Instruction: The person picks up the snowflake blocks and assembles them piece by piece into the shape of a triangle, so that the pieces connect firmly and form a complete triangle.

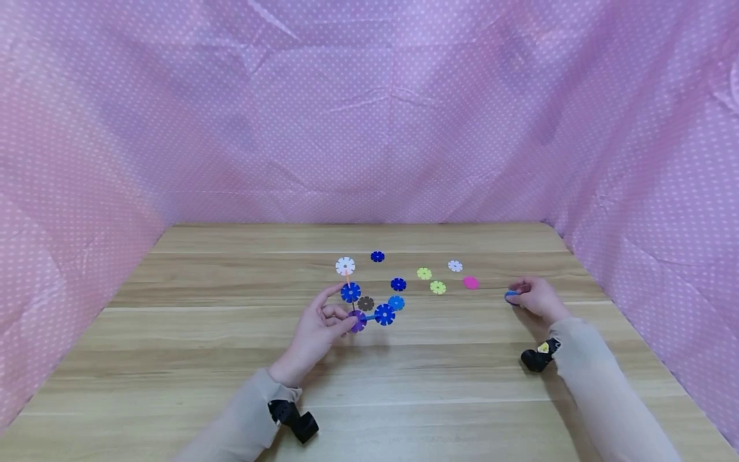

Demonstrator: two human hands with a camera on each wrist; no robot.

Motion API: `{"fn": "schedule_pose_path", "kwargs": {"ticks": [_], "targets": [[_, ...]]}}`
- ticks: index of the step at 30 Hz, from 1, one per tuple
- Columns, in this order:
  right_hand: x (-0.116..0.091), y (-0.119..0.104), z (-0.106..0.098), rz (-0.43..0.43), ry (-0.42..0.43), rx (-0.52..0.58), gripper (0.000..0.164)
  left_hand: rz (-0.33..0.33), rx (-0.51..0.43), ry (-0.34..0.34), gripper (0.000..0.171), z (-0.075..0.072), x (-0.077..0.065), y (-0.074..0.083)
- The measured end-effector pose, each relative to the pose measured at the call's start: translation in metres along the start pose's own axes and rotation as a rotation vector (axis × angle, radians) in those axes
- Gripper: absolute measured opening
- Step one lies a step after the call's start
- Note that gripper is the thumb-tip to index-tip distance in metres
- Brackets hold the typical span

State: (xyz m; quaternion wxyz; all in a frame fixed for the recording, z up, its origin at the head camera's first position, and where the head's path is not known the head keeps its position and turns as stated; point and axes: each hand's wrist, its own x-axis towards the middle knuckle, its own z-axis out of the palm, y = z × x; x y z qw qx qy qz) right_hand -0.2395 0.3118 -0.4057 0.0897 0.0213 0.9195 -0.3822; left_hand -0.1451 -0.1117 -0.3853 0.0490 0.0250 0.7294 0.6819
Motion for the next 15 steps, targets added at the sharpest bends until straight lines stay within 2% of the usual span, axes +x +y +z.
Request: {"fn": "schedule_pose_path", "kwargs": {"ticks": [5, 11, 15], "targets": [[-0.002, -0.002, 0.0, -0.024, 0.015, -0.044, 0.035, -0.019, -0.014, 0.013, 0.07, 0.001, -0.001, 0.0], [-0.006, -0.005, 0.0, -0.015, -0.008, 0.028, 0.029, -0.007, -0.003, 0.007, 0.071, 0.002, -0.001, 0.0], [-0.01, -0.008, 0.003, -0.039, -0.022, 0.034, 0.023, -0.009, 0.002, 0.017, 0.07, 0.002, 0.0, -0.001]]}}
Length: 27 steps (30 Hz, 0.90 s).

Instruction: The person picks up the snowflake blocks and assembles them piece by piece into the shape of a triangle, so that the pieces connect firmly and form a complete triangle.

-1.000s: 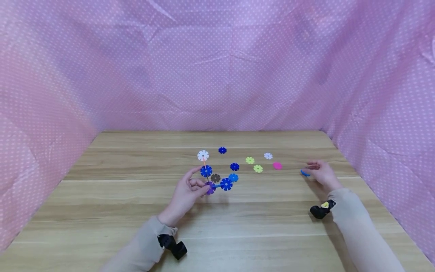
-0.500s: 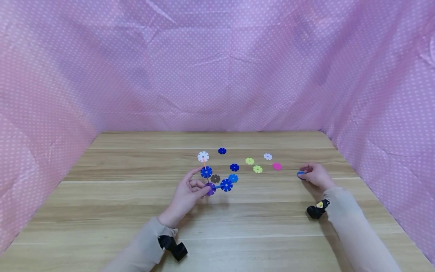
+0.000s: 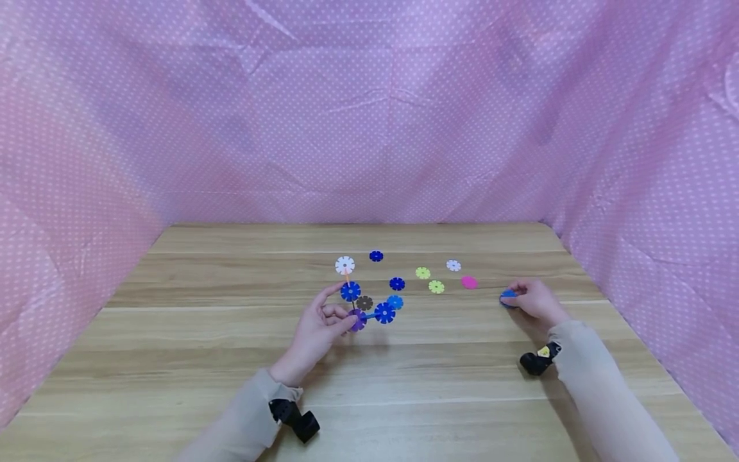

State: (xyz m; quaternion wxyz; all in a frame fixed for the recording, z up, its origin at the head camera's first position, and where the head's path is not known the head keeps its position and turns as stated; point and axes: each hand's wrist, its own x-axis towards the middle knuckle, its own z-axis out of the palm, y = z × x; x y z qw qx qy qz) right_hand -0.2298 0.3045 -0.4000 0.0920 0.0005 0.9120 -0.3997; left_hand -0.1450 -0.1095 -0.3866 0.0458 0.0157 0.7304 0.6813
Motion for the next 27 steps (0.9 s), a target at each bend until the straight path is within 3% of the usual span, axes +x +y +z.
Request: {"fn": "schedule_pose_path", "kwargs": {"ticks": [3, 17, 27], "targets": [[-0.004, -0.005, 0.003, -0.022, -0.014, -0.016, 0.025, -0.003, -0.003, 0.002, 0.069, 0.0, 0.001, 0.0], [-0.023, -0.045, 0.05, -0.131, -0.149, 0.205, 0.023, -0.007, -0.026, -0.01, 0.069, 0.001, 0.001, 0.002], [-0.035, -0.076, 0.075, -0.177, -0.128, 0.249, 0.023, -0.032, -0.039, -0.016, 0.066, 0.002, 0.001, 0.001]]}}
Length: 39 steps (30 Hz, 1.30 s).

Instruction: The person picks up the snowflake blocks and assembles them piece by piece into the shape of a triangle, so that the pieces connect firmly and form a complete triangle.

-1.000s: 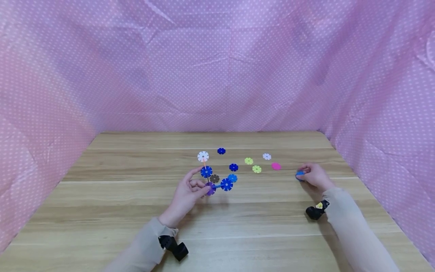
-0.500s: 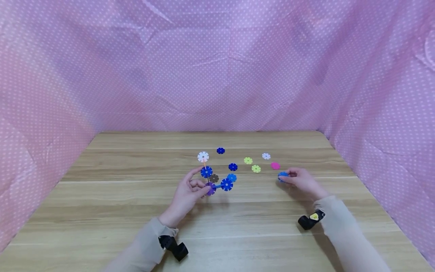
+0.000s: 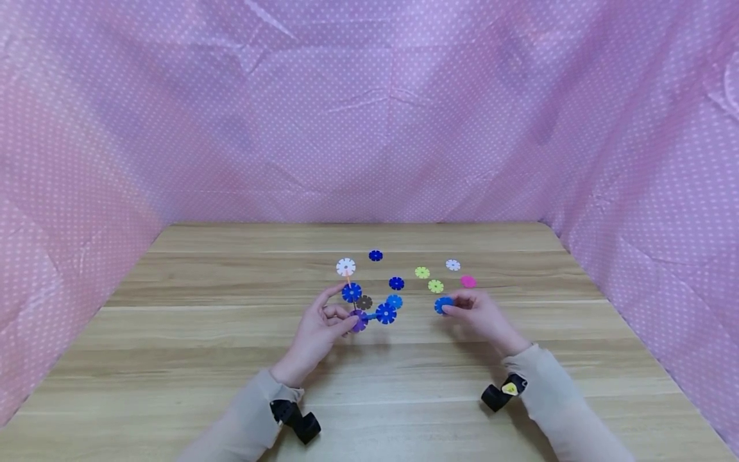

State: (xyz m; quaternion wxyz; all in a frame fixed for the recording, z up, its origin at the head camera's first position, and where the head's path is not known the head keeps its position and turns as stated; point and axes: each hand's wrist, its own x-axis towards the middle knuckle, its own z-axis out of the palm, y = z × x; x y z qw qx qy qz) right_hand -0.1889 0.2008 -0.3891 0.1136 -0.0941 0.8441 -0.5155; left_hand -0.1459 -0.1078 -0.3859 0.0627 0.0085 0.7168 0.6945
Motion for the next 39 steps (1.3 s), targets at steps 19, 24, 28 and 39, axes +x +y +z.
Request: {"fn": "schedule_pose_path", "kwargs": {"ticks": [19, 24, 28, 39], "targets": [[-0.006, -0.029, 0.045, -0.301, 0.138, -0.057, 0.016, 0.007, -0.022, -0.006, 0.066, 0.01, -0.001, 0.004], [-0.006, -0.03, 0.049, -0.396, 0.19, -0.088, 0.015, -0.006, -0.023, -0.009, 0.065, 0.012, -0.001, 0.005], [-0.006, -0.029, 0.051, -0.45, 0.207, -0.092, 0.015, -0.009, -0.022, -0.012, 0.065, 0.014, -0.001, 0.004], [-0.008, -0.027, 0.055, -0.563, 0.232, -0.101, 0.015, -0.016, -0.028, 0.002, 0.065, 0.017, -0.003, 0.003]]}}
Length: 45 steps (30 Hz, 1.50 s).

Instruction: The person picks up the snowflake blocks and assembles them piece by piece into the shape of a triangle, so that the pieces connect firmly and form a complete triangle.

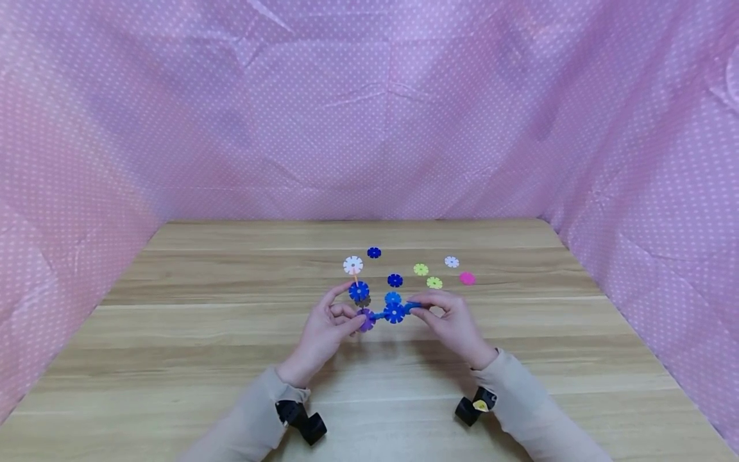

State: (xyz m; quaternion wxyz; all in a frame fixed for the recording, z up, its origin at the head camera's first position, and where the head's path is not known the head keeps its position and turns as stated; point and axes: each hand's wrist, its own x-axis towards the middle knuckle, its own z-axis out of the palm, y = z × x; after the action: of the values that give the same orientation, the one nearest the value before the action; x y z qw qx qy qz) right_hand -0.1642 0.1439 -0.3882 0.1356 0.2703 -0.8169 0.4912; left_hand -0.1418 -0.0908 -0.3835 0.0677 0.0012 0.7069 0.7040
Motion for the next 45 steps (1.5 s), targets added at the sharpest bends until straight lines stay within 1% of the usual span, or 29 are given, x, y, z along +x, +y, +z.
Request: {"fn": "schedule_pose_path", "kwargs": {"ticks": [4, 7, 9, 10, 15, 19, 22, 25, 29, 34, 36, 39, 42, 45], "targets": [[0.0, -0.004, 0.001, -0.145, 0.024, 0.005, 0.018, 0.004, -0.002, -0.009, 0.065, -0.001, -0.001, 0.001], [0.0, -0.003, 0.002, -0.21, 0.036, 0.002, 0.021, 0.005, -0.006, -0.019, 0.066, -0.002, -0.002, 0.002], [-0.001, -0.003, 0.002, -0.223, 0.041, -0.001, 0.021, 0.003, -0.012, -0.023, 0.067, -0.002, -0.002, 0.002], [-0.001, 0.002, 0.003, -0.225, 0.044, 0.003, 0.022, 0.003, -0.014, -0.022, 0.067, -0.002, -0.002, 0.002], [0.0, 0.0, 0.004, -0.25, 0.048, 0.026, 0.021, 0.009, -0.005, -0.015, 0.067, 0.0, -0.006, 0.005], [0.0, -0.003, 0.003, -0.262, 0.043, 0.045, 0.019, 0.025, -0.008, -0.009, 0.068, 0.002, -0.008, 0.006], [0.001, -0.003, 0.003, -0.268, 0.036, 0.031, 0.021, 0.038, -0.014, -0.014, 0.068, 0.001, -0.008, 0.006], [0.001, -0.002, 0.003, -0.272, 0.013, 0.01, 0.023, 0.034, 0.008, -0.023, 0.069, -0.001, -0.006, 0.005], [0.001, -0.001, 0.003, -0.24, -0.05, -0.003, 0.021, 0.018, 0.041, -0.029, 0.068, -0.006, -0.004, 0.004], [0.0, -0.001, 0.002, -0.141, -0.125, -0.017, 0.015, 0.025, 0.062, -0.061, 0.066, -0.011, -0.001, 0.003], [-0.001, -0.001, 0.002, -0.103, -0.143, -0.019, 0.015, 0.029, 0.072, -0.077, 0.067, -0.013, 0.0, 0.002], [-0.001, 0.002, 0.001, -0.052, -0.16, -0.011, 0.016, 0.022, 0.088, -0.082, 0.068, -0.016, 0.001, 0.002], [0.0, 0.005, 0.0, 0.003, -0.169, 0.003, 0.017, 0.016, 0.095, -0.068, 0.068, -0.02, 0.001, 0.002], [0.002, 0.008, -0.001, 0.076, -0.176, 0.011, 0.018, 0.012, 0.104, -0.049, 0.069, -0.025, 0.001, 0.002]]}}
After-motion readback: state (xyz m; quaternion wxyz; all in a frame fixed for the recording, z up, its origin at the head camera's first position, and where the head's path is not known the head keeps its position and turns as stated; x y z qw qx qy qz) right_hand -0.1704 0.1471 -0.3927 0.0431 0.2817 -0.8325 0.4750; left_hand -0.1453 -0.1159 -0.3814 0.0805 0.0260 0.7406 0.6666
